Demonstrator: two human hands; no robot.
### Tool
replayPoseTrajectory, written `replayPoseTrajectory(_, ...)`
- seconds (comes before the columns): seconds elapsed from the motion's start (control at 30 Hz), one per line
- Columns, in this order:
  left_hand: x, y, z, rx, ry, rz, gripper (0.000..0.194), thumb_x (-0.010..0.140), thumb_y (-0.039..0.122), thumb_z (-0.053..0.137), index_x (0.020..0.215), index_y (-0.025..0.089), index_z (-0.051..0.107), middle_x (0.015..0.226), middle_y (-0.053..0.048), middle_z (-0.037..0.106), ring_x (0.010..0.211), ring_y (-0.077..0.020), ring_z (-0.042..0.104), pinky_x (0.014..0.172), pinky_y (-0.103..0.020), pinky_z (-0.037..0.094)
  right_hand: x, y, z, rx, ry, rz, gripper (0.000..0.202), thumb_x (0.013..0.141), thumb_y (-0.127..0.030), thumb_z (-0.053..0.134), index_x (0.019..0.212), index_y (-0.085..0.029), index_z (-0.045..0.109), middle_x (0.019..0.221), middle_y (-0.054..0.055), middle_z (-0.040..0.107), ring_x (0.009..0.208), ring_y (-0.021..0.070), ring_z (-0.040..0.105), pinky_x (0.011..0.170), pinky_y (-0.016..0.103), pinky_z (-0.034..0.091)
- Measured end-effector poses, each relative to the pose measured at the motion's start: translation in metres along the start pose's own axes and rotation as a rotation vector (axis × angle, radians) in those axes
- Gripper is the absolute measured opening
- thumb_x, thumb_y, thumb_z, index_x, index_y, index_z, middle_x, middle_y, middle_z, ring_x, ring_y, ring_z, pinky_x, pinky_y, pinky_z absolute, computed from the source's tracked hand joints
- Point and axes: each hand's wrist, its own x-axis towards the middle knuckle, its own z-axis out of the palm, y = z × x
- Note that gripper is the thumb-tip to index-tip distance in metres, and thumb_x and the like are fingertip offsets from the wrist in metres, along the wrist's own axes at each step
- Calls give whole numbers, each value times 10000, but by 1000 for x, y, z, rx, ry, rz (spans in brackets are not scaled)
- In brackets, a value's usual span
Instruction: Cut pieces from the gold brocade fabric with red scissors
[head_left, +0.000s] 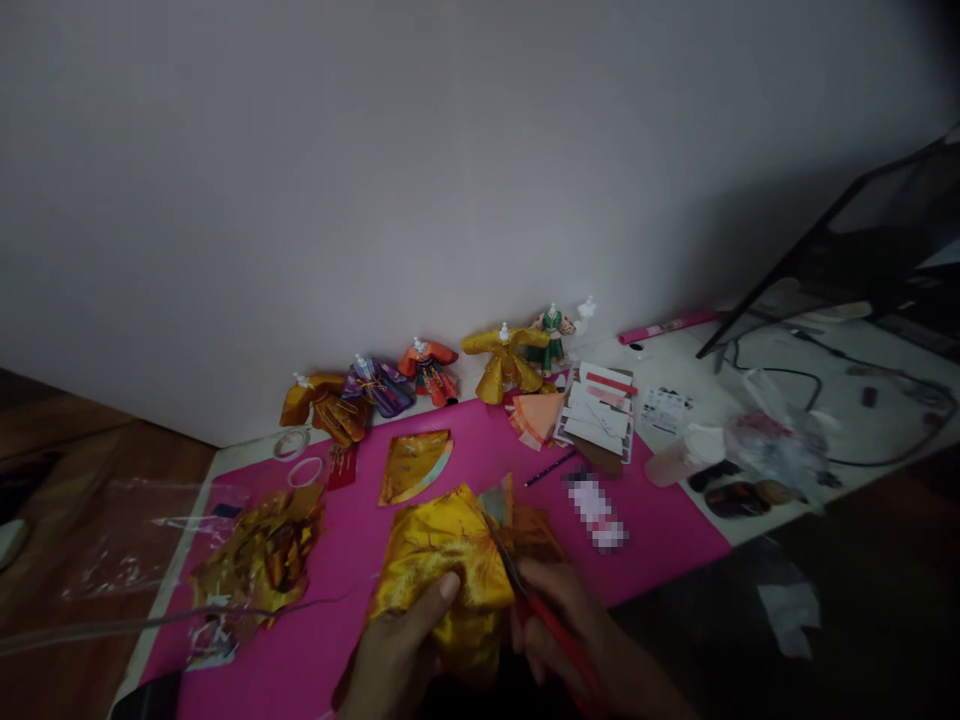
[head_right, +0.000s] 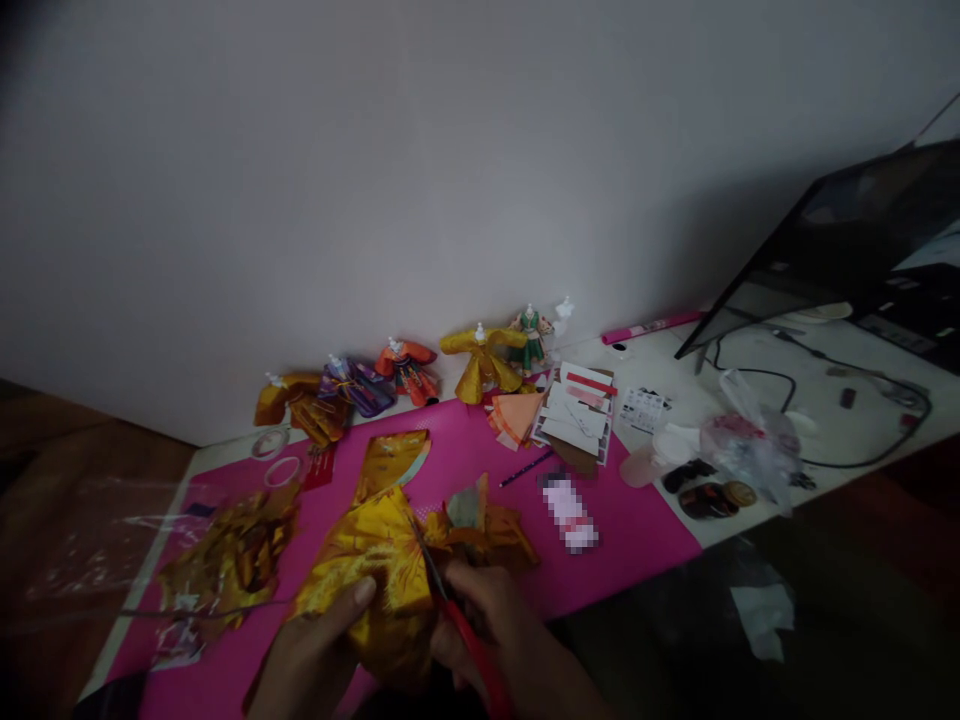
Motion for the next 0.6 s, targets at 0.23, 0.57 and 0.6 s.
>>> replayPoseTrajectory(0.23, 6, -2, -4, 74, -17, 6, 268, 669, 301, 848, 868, 125, 811, 836, -112, 817, 943, -352, 745, 812, -416, 601, 0, 0, -2, 8, -11, -5, 605, 884, -762, 454, 855, -165, 546, 690, -10, 523, 532, 94, 490, 478, 199, 353)
replayPoseTrajectory(0.57, -2, 4, 10, 98, 16, 9, 246, 634, 360, 861, 733, 141, 808, 737, -108, 807, 840, -343, 757, 750, -386, 600, -6, 5, -2, 35, -1, 92, 650, 859, -792, 459, 907, -154, 574, 731, -1, 556, 568, 99, 512, 509, 211, 378)
replayPoseTrajectory(0.6, -3, 5, 10, 98, 19, 18, 246, 631, 362, 863, 729, 143, 807, 737, -105, 807, 836, -338, 757, 753, -380, 599, -6, 6, -2, 44, -9, 95, 659, 846, -799, 470, 911, -152, 577, 727, 0, 560, 561, 96, 511, 499, 205, 374)
